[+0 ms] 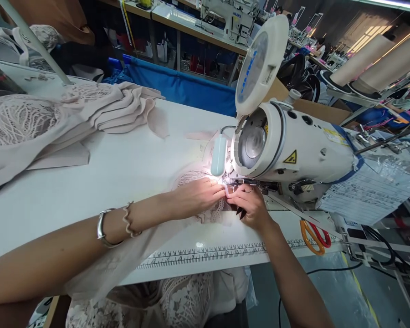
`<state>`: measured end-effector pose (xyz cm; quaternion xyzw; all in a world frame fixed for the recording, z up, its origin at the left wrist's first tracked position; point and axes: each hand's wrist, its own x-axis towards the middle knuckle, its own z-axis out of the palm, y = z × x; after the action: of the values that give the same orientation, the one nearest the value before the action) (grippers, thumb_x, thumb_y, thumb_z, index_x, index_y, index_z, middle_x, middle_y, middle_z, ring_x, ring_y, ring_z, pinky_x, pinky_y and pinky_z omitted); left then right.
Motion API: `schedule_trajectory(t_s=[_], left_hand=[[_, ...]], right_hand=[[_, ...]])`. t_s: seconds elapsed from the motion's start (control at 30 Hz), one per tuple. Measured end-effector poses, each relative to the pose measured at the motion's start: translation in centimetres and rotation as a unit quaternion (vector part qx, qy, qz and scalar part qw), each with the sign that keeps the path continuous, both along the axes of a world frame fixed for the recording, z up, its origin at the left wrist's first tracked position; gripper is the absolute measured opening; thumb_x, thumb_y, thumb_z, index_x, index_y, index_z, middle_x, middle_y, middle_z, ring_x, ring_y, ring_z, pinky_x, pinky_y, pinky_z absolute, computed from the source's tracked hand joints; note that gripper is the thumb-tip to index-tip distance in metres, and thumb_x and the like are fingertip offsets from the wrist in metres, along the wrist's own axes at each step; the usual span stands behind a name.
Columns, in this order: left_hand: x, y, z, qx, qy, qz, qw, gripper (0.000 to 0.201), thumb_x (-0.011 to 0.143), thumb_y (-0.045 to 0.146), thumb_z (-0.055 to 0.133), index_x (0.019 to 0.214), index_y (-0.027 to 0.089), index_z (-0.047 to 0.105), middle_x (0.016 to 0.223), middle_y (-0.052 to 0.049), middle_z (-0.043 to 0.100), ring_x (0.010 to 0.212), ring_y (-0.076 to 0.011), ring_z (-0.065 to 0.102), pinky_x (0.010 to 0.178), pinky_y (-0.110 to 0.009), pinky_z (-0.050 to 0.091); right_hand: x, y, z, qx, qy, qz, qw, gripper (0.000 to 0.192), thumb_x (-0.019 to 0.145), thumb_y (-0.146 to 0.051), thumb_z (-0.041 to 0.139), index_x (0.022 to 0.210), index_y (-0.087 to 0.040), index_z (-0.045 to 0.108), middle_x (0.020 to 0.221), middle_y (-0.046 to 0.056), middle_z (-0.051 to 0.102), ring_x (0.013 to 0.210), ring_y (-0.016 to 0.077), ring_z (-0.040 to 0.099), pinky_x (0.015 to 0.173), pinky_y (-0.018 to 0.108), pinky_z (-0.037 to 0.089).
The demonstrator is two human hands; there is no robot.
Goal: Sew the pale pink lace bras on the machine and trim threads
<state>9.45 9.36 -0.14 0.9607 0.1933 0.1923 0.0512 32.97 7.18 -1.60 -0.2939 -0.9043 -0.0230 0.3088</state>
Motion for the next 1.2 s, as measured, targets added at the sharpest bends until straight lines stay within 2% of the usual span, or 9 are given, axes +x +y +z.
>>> schedule_trajectory(t_s=[0.17,0.43,0.67,0.77,0.83,0.87,0.93,1.03,1.2], left_hand=[[-0.5,0.6,-0.9,0.026,0.043,0.013,0.999,0.021,0.095,0.005,0.046,0.085,0.014,0.063,0.094,-0.01,0.067,0.08,-0.0215,0.055,0.067,-0.033,0.039],[-0.6,0.9,-1.5,0.007,0.055,0.079,0.995,0.017,0.099,0.025,0.048,0.101,0.012,0.06,0.119,-0.017,0.065,0.083,-0.0243,0.056,0.082,-0.038,0.04],[-1.2,1.7,-1.3,-0.061,0.071,0.087,0.992,0.013,0.1,0.026,0.047,0.103,0.015,0.054,0.109,-0.011,0.064,0.093,-0.0265,0.056,0.097,-0.041,0.034],[-1.1,1.9,-1.3,-0.048,0.059,0.109,0.991,0.012,0.098,0.028,0.051,0.1,0.016,0.052,0.112,-0.012,0.063,0.1,-0.0292,0.054,0.097,-0.043,0.036],[-0.9,1.7,-1.2,-0.016,0.045,0.128,0.991,0.009,0.098,0.02,0.048,0.092,0.016,0.053,0.113,-0.014,0.062,0.098,-0.0291,0.054,0.095,-0.044,0.038],[-0.7,1.4,-1.1,0.003,0.04,0.123,0.992,0.014,0.098,0.014,0.043,0.089,0.016,0.054,0.112,-0.014,0.063,0.094,-0.0274,0.054,0.092,-0.044,0.039],[-0.3,0.8,-0.9,0.027,0.032,0.069,0.997,0.028,0.097,0.002,0.034,0.089,0.015,0.057,0.106,-0.013,0.065,0.086,-0.0231,0.055,0.086,-0.041,0.042],[0.2,-0.4,-0.9,0.041,0.022,-0.025,0.999,0.029,0.097,0.001,0.036,0.104,0.011,0.063,0.102,-0.012,0.068,0.088,-0.0219,0.058,0.079,-0.036,0.044],[0.4,-1.0,-1.8,0.036,0.012,-0.001,0.999,0.025,0.093,0.005,0.051,0.112,0.016,0.064,0.104,-0.011,0.069,0.093,-0.0244,0.061,0.082,-0.037,0.044]], right_hand=[[-0.2,-0.2,0.3,-0.009,0.0,0.011,1.0,0.023,0.09,-0.006,0.061,0.079,-0.024,0.071,0.072,-0.002,0.073,0.073,0.0165,0.058,0.081,0.036,0.045],[0.2,0.2,-0.1,0.003,0.012,0.007,1.0,0.026,0.087,-0.002,0.057,0.087,-0.023,0.074,0.088,0.001,0.079,0.082,0.0191,0.063,0.076,0.035,0.05],[0.3,0.3,-0.3,0.009,-0.013,-0.012,1.0,0.03,0.088,-0.002,0.054,0.093,-0.023,0.074,0.097,0.002,0.079,0.091,0.0203,0.067,0.082,0.037,0.055],[0.5,0.5,-0.6,0.0,-0.016,-0.012,1.0,0.028,0.089,-0.004,0.055,0.095,-0.023,0.073,0.101,0.003,0.079,0.093,0.0203,0.069,0.085,0.037,0.056],[0.6,0.6,-0.8,-0.011,-0.021,-0.018,1.0,0.029,0.088,-0.003,0.054,0.098,-0.023,0.073,0.105,0.004,0.079,0.097,0.0209,0.07,0.087,0.037,0.055],[0.7,0.6,-0.9,-0.016,-0.025,-0.023,0.999,0.029,0.088,-0.002,0.054,0.099,-0.022,0.073,0.107,0.005,0.078,0.098,0.0211,0.07,0.088,0.037,0.055],[0.8,0.6,-1.1,-0.024,-0.034,-0.034,0.999,0.03,0.088,-0.002,0.055,0.101,-0.021,0.072,0.111,0.006,0.078,0.099,0.0214,0.07,0.09,0.037,0.054],[0.8,0.4,-0.9,-0.023,-0.035,-0.036,0.998,0.027,0.089,-0.004,0.056,0.103,-0.021,0.072,0.11,0.006,0.077,0.099,0.022,0.068,0.09,0.037,0.053],[0.5,-0.1,-0.4,-0.038,-0.003,-0.019,0.999,0.025,0.09,-0.008,0.056,0.077,-0.024,0.071,0.084,0.002,0.076,0.081,0.0195,0.061,0.075,0.033,0.051]])
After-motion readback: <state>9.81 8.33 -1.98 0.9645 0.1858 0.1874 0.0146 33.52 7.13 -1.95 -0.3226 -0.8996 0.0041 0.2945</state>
